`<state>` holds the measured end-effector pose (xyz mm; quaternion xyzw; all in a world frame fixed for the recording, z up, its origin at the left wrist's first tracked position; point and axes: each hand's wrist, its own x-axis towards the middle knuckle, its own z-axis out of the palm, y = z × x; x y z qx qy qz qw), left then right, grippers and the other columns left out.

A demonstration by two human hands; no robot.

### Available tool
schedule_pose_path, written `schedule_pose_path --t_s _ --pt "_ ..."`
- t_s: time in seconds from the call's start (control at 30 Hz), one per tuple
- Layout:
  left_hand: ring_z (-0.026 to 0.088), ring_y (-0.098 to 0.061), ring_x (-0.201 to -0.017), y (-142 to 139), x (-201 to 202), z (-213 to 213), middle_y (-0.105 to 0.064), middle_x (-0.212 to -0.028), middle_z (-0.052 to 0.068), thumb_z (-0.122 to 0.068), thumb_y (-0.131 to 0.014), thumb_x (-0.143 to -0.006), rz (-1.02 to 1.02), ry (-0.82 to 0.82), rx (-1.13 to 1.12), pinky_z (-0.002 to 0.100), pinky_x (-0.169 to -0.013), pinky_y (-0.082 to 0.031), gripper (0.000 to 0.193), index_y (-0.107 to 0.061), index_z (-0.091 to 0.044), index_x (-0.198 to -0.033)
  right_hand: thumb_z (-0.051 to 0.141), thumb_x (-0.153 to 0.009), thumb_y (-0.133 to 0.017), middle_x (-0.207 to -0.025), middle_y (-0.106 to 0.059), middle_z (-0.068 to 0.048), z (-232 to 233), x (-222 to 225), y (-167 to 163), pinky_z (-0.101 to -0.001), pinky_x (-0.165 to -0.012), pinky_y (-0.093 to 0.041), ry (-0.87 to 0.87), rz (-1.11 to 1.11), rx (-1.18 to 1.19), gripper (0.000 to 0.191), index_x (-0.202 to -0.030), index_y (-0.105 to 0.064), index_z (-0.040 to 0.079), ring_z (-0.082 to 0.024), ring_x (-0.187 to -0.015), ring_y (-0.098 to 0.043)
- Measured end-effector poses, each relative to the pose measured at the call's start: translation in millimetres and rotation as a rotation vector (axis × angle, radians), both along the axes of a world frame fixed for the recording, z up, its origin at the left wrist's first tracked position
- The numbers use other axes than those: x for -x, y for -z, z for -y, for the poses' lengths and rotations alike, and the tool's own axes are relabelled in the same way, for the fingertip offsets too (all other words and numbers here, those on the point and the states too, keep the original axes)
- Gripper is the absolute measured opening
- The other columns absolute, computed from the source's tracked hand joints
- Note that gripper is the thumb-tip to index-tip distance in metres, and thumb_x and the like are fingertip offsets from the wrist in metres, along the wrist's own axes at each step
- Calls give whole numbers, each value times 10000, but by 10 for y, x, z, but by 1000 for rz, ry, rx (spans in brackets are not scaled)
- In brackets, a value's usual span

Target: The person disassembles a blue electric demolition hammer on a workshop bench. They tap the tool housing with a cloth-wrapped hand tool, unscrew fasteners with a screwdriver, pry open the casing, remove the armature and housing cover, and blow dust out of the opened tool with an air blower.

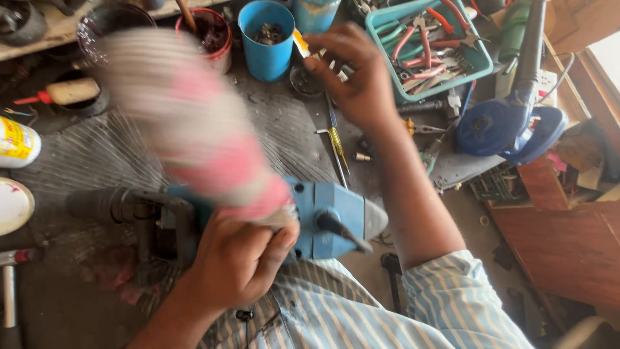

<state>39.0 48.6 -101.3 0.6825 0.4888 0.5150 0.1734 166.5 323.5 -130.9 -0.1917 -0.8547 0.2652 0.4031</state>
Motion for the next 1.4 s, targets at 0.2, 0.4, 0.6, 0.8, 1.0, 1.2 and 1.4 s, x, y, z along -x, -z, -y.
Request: schedule_pose_path --t_s 0.2,0.4,0.6,0.8,1.0,1.2,1.4 --pt "291 -652 -654 -103 5 -182 -648 -703 92 -179 -685 -988 -149 43 73 426 -603 -489 200 -631 -42 -852 317 -1170 -643 -1162 -670 -106 644 -448 -721 -304 -845 -542 -217 -289 385 383 -1341 -649 -26 -172 -939 -643" --pt "300 -712 -879 -190 192 -233 -711 -928 106 -114 -692 -882 -169 288 -151 425 -772 -556 161 -677 -35 -1022 363 -1188 -585 -1209 -651 -107 1436 -518 -1248 -302 -875 -548 -468 -427 479 422 -1372 -606 -16 -168 -968 -648" --pt "312 -729 -952 14 303 -279 -738 -965 93 -22 -698 -824 -226 302 14 449 -852 -564 182 -663 -65 -997 326 -1210 -551 -1224 -638 -89 1899 -262 -1614 -272 -874 -546 -378 -229 246 370 -1374 -594 -3 -136 -971 -647" --pt "408 -673 -1005 86 311 -322 -726 -1003 168 -50 -747 -795 -285 269 -138 512 -902 -503 275 -664 -30 -1057 289 -1231 -518 -1238 -624 -71 2095 -59 -1765 -242 -874 -543 -302 -182 159 320 -1376 -582 10 -104 -974 -646" --pt "290 -727 -898 -38 279 -344 -746 -849 39 -82 -735 -855 -282 330 -147 542 -969 -443 97 -668 -86 -926 257 -1252 -485 -1243 -607 -59 2174 -48 -1769 -218 -857 -536 -240 -227 132 281 -1362 -581 17 -78 -966 -640" --pt "342 -644 -817 -145 209 -375 -653 -815 100 -182 -762 -900 -364 272 -180 477 -832 -464 183 -625 -66 -864 247 -1261 -463 -1159 -613 -60 2257 -153 -1660 -228 -813 -513 -79 -323 54 302 -1283 -632 -2 -83 -898 -620" --pt "365 -624 -881 -179 180 -424 -612 -845 116 -180 -737 -919 -339 334 -204 488 -892 -471 204 -588 -43 -893 219 -1241 -501 -1148 -607 -63 2309 -193 -1558 -224 -815 -522 75 -431 46 267 -1284 -642 -4 -83 -903 -607"
